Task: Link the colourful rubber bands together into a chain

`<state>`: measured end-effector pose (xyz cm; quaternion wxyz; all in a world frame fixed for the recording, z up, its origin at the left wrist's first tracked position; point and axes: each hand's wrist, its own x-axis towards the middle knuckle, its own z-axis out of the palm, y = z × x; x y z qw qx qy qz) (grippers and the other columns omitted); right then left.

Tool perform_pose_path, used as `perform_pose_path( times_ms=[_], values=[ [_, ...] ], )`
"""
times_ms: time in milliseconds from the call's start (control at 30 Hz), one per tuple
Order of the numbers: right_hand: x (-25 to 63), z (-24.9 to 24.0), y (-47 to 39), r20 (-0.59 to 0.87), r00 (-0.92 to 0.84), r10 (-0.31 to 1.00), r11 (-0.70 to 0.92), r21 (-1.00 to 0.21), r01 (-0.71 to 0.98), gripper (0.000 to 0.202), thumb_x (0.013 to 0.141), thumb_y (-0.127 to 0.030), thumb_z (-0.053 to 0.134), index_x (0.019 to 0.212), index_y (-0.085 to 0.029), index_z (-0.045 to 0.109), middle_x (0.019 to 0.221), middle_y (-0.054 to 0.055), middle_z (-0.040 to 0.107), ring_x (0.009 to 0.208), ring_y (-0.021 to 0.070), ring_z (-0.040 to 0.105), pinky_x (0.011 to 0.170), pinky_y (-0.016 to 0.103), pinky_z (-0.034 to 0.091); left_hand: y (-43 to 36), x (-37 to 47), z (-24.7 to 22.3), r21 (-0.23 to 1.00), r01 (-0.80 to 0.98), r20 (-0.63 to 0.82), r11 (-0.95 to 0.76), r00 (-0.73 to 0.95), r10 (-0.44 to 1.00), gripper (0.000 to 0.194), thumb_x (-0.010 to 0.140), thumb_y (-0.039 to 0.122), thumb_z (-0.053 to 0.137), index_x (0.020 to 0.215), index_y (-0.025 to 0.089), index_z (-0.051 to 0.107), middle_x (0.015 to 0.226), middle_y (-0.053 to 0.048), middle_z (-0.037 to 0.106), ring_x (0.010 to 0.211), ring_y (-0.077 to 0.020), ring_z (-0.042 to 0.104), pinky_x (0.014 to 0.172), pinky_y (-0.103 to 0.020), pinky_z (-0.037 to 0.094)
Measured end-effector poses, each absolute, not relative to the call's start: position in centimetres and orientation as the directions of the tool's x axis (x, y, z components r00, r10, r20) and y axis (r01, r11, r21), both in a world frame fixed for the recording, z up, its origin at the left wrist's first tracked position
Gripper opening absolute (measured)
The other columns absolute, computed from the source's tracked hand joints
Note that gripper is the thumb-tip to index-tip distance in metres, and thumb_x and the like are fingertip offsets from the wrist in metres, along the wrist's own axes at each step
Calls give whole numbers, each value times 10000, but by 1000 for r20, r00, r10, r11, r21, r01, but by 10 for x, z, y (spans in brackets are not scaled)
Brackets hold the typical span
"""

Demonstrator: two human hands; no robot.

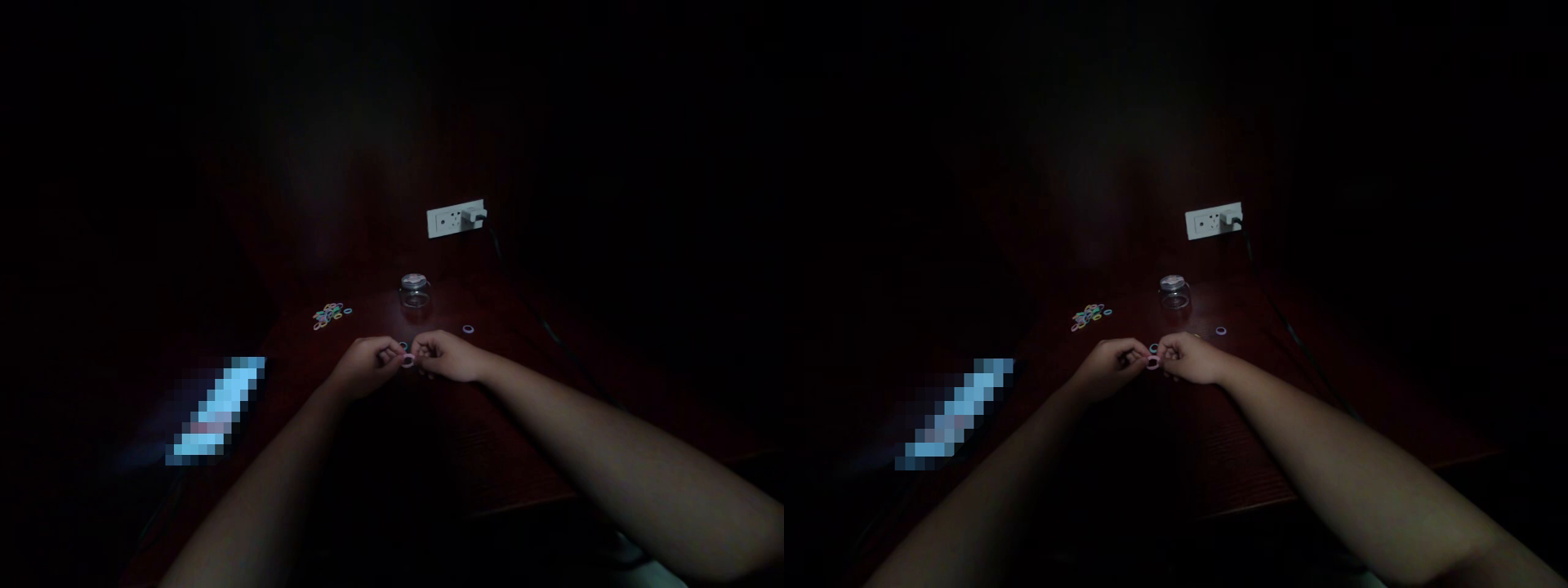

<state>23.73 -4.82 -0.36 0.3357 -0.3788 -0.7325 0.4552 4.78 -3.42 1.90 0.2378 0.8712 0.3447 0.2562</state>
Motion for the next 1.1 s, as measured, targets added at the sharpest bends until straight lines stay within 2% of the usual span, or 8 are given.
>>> perform_pose_path(
  times_ms=[233,433,600,700,1100],
  values=[
    [238,-4,-48,150,-496,855,300,-923,239,83,738,-213,530,747,-135,505,558,-30,533,465,60,484,441,171,371,-32,48,17,629,449,276,-635,634,722,195,768,297,515,783,126,608,630,-6,582,536,-68,472,491,-164,368],
    [237,-3,-49,167,-488,857,315,-919,238,118,740,-245,552,749,-138,505,558,-33,517,466,61,473,438,173,354,-33,48,16,657,424,273,-623,636,722,145,763,246,509,794,129,588,656,-11,591,565,-74,496,515,-171,392],
    [237,-2,-49,189,-430,883,311,-921,234,118,715,-229,566,714,-146,483,538,-43,506,434,49,414,399,160,276,-33,48,15,658,425,262,-622,645,718,117,750,216,505,805,136,572,662,-8,593,560,-70,500,510,-168,391],
    [237,-2,-49,196,-433,880,308,-928,207,132,706,-223,572,708,-153,461,542,-37,527,442,57,444,403,159,293,-34,48,15,664,416,254,-621,655,711,111,741,193,508,816,139,568,681,-9,606,571,-71,512,514,-167,395],
    [237,-4,-48,236,-449,862,351,-916,193,132,718,-217,562,706,-159,444,516,-45,507,439,57,450,392,150,296,-35,50,17,677,401,247,-617,667,703,155,776,261,512,851,145,580,715,-24,628,613,-86,552,552,-182,428]
  ],
)
